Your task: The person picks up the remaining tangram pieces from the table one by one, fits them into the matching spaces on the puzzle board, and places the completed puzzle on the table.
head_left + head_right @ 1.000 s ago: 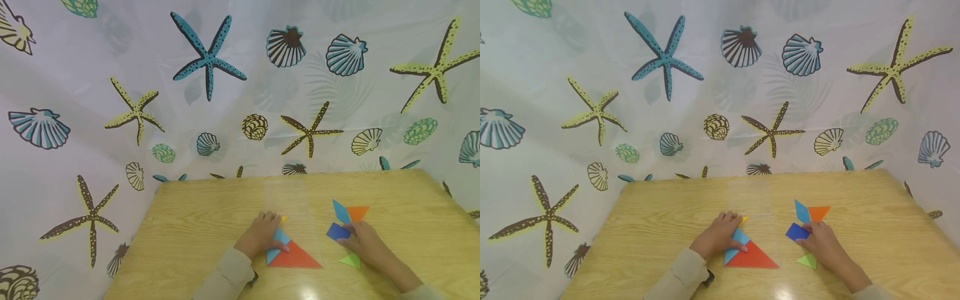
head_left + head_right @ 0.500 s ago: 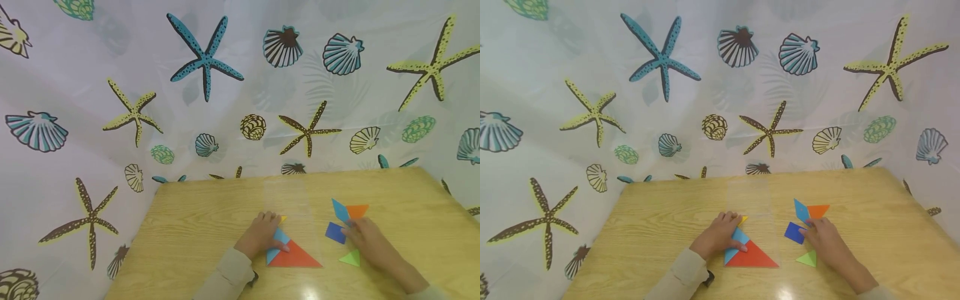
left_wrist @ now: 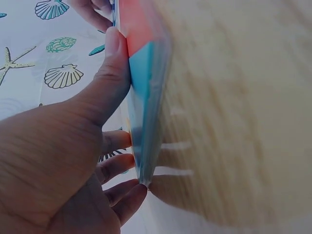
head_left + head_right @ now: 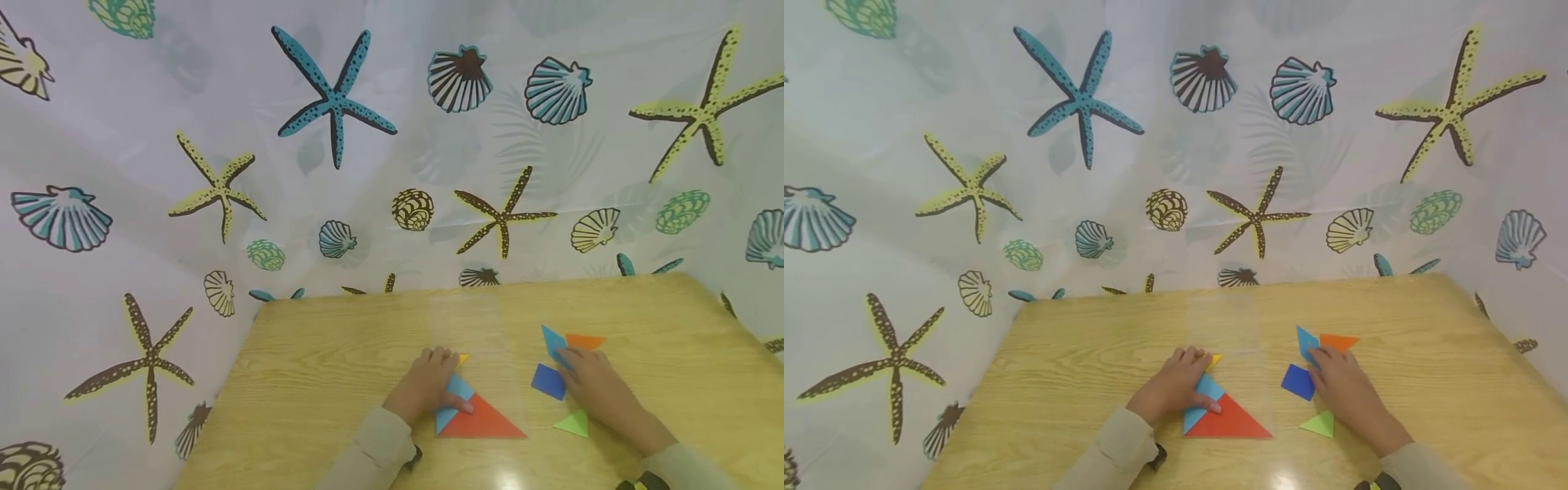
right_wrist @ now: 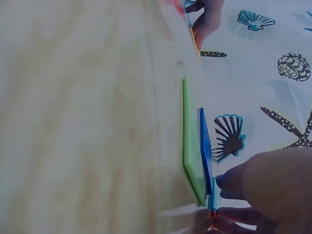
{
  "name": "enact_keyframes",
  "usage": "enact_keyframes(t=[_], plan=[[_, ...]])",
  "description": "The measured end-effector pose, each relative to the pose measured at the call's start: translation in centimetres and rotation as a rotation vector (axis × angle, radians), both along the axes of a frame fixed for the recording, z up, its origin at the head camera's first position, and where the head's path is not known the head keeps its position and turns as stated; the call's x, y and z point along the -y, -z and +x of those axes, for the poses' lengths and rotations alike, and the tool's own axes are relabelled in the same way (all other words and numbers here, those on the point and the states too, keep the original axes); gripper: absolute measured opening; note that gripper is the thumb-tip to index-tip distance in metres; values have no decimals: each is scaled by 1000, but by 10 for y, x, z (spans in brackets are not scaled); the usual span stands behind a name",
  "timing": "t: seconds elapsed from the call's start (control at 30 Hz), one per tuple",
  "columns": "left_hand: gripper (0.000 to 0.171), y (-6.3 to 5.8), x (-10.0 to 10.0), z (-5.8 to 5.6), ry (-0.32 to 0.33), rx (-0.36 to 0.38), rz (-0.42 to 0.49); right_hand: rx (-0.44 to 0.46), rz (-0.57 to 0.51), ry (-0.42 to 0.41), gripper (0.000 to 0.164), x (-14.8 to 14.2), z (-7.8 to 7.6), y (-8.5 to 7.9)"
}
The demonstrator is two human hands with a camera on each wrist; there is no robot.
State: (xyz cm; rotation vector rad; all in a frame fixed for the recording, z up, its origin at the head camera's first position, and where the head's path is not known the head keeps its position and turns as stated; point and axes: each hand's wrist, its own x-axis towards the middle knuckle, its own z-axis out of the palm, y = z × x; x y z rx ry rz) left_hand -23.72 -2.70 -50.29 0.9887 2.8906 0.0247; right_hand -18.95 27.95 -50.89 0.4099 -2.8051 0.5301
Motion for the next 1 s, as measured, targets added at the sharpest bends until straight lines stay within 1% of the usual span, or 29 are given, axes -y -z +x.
enact_keyframes(t=[0.13,0.27,0.33,0.43,0.5,0.53,0.63,0.8,0.87,0.9,0.97,1.0], plan=[[100,-1,1,0,-1,-15,-8,-13,51,58,36,3,-10,-1],[100,0,2,0,2,-11,-3,-6,64,95,33,5,-17,-4],[101,1,2,0,4,-10,-4,-1,63,98,28,6,-19,-7],[101,2,2,0,6,-17,-14,12,76,93,15,8,-21,-10],[101,2,2,1,8,-24,-18,14,110,81,13,11,-22,-12],[101,1,2,1,8,-28,-16,11,129,77,14,13,-22,-13],[101,0,1,1,10,-35,-14,-25,185,62,16,17,-22,-16],[101,-1,1,2,8,-29,-10,-114,227,36,19,24,-21,-18],[101,-1,1,1,7,-27,-14,-148,250,29,16,26,-22,-18],[101,-1,1,2,8,-27,-14,-159,258,32,14,27,-22,-18],[100,-2,1,2,11,-34,-19,-158,253,47,7,27,-23,-19],[100,-2,1,3,13,-36,-21,-145,245,59,9,26,-23,-19]])
